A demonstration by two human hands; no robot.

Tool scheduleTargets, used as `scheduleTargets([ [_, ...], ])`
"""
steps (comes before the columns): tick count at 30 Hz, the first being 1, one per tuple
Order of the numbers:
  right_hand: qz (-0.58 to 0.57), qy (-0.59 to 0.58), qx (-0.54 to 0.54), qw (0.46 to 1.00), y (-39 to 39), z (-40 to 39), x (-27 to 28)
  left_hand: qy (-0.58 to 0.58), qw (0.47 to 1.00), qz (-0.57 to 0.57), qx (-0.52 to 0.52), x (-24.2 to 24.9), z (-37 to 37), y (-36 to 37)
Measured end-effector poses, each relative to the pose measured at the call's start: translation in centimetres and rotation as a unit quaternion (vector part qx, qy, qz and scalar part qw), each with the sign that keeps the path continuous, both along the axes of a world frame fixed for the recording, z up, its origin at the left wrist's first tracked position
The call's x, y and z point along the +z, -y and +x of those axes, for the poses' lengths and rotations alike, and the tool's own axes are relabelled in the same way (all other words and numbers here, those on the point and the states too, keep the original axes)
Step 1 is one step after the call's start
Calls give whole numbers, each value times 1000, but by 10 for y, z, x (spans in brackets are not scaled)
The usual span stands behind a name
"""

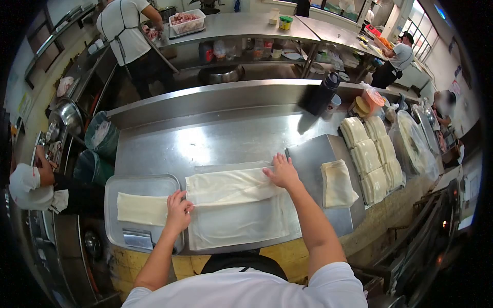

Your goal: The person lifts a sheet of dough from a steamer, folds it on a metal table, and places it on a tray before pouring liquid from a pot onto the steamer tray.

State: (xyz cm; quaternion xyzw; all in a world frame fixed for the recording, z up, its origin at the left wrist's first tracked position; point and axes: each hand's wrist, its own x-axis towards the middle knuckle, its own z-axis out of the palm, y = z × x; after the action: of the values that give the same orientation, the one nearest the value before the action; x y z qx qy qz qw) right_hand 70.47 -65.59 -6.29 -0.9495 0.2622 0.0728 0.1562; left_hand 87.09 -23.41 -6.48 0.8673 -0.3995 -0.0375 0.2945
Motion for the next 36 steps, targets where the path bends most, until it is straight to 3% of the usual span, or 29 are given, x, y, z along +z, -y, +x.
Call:
scheduleTargets([
  [1, 8, 44, -16, 999, 0, 0, -1, -1, 1000, -9, 1, 1, 1, 2],
  [4, 36, 88, 69, 993, -42, -25, -1, -23, 996, -81, 11, 7, 7, 11],
  [7, -28, 48, 137, 989, -87, -42, 14, -38, 989, -143, 25, 18, 14, 21],
  [8, -12, 128, 104, 986, -83, -45, -5, -43, 987, -149, 28, 23, 15, 23],
  [10, -54, 151, 82, 984, -56, -51, -30, -48, 985, -159, 33, 36, 16, 24],
  [12, -55, 237, 38, 969, -51, -54, -29, -29, 992, -126, 10, 53, 13, 16],
  [19, -96, 209, 84, 969, -92, -127, 12, -63, 994, -9, -87, 65, -28, -35],
  [22, -75, 182, 94, 976, -126, -185, -3, -106, 978, 94, -154, 59, -63, -65],
  [26, -57, 120, 106, 985, -168, -245, -24, -96, 922, 330, -177, 44, -113, -86],
  [30, -10, 160, 65, 985, -194, -257, 18, -68, 964, 226, -120, 66, -142, -62],
  [36, 81, 272, -46, 958, -233, -256, 47, -55, 966, 54, -247, 64, -163, 8],
])
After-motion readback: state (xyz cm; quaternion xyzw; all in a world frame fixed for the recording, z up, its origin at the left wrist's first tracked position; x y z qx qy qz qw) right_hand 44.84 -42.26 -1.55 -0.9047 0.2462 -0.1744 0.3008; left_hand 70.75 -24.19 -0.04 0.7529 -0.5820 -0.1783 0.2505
